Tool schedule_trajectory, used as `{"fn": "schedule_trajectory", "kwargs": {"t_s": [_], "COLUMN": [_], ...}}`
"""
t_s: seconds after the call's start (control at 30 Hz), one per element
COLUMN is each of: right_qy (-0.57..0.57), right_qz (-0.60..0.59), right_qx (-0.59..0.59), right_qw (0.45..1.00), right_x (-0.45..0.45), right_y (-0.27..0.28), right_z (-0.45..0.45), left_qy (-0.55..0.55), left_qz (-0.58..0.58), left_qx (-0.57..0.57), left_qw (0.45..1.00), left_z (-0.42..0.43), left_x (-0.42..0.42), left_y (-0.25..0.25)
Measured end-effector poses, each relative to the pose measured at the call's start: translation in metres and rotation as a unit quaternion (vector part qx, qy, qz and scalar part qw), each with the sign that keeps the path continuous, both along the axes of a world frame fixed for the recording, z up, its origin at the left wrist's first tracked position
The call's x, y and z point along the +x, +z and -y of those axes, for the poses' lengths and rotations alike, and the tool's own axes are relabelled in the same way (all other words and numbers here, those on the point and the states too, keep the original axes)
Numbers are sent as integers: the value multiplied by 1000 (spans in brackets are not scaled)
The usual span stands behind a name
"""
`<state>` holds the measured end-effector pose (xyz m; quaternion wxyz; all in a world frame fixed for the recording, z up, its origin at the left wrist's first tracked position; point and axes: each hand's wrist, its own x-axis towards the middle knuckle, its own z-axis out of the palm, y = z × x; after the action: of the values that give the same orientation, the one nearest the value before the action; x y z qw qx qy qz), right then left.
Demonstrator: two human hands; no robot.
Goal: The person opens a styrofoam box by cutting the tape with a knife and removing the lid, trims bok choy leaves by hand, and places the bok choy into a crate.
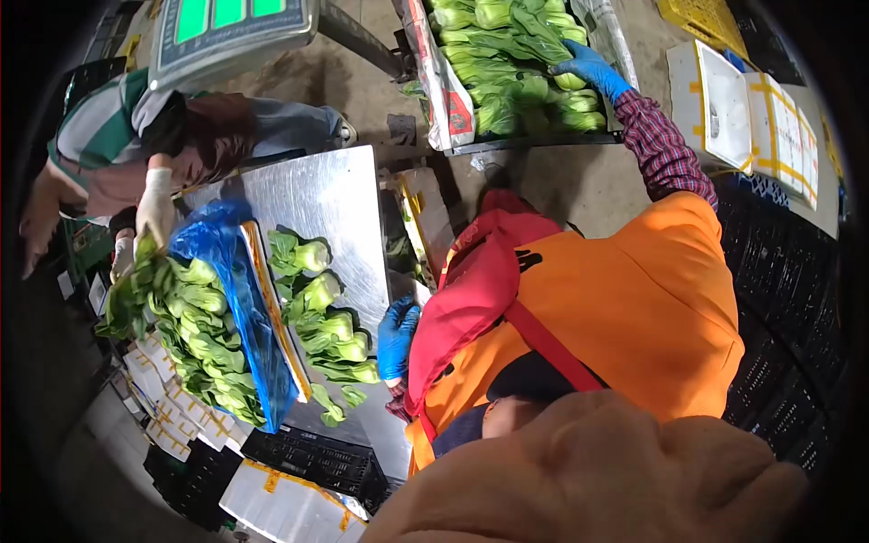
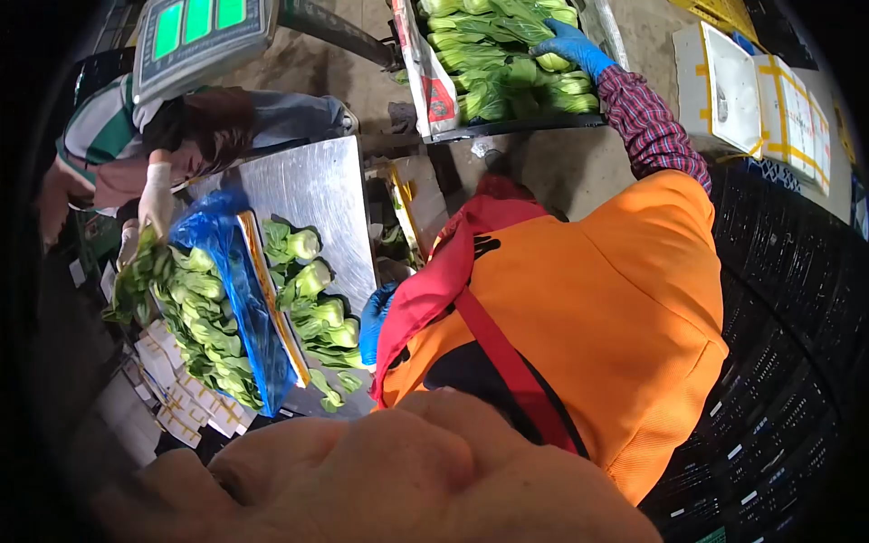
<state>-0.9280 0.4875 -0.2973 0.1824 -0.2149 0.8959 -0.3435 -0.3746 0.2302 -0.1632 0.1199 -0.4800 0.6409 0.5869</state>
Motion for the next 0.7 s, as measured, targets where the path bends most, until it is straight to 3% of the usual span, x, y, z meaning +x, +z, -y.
{"fn": "schedule_trajectory", "kwargs": {"t_s": [0.1, 0.2, 0.33, 0.4, 0.43, 0.47, 0.5, 0.53, 0.57, 0.6, 0.63, 0.67, 0.7], "right_qy": [10, 243, 285, 292, 330, 291, 317, 332, 362, 366, 436, 371, 393], "right_qz": [-72, -271, -343, -328, -297, -208, -240, -172, -166, -138, -193, -99, -186], "right_qx": [37, 221, 258, 288, 239, 341, 305, 344, 285, 339, 306, 389, 290], "right_qw": [997, 905, 857, 851, 864, 869, 865, 861, 872, 856, 824, 837, 853], "right_x": [-8, -1, 1, -1, -10, -11, -12, -19, -18, -21, -35, -23, -57], "right_y": [-1, 7, -48, -103, -122, -119, -112, -117, -106, -96, -92, -52, -84], "right_z": [12, 31, 56, 53, 46, 64, 64, 70, 68, 74, 72, 90, 72], "left_qy": [37, 72, 20, 27, 21, 0, -18, -16, -15, 2, 13, 49, 79], "left_qz": [3, -14, -38, -33, -27, -34, -28, -10, 7, 3, -3, 3, 4], "left_qx": [16, 20, -63, -55, -50, -100, -153, -158, -160, -163, -166, -163, -161], "left_qw": [999, 997, 997, 998, 998, 994, 988, 987, 987, 987, 986, 985, 984], "left_z": [-7, -7, -8, -5, -8, -10, -9, -9, -11, -12, -16, -23, -26], "left_x": [-11, -19, -26, -24, -19, -13, -1, 1, 3, 12, 20, 24, 27], "left_y": [-5, -22, -30, -35, -39, -49, -58, -49, -40, -44, -48, -39, -33]}}
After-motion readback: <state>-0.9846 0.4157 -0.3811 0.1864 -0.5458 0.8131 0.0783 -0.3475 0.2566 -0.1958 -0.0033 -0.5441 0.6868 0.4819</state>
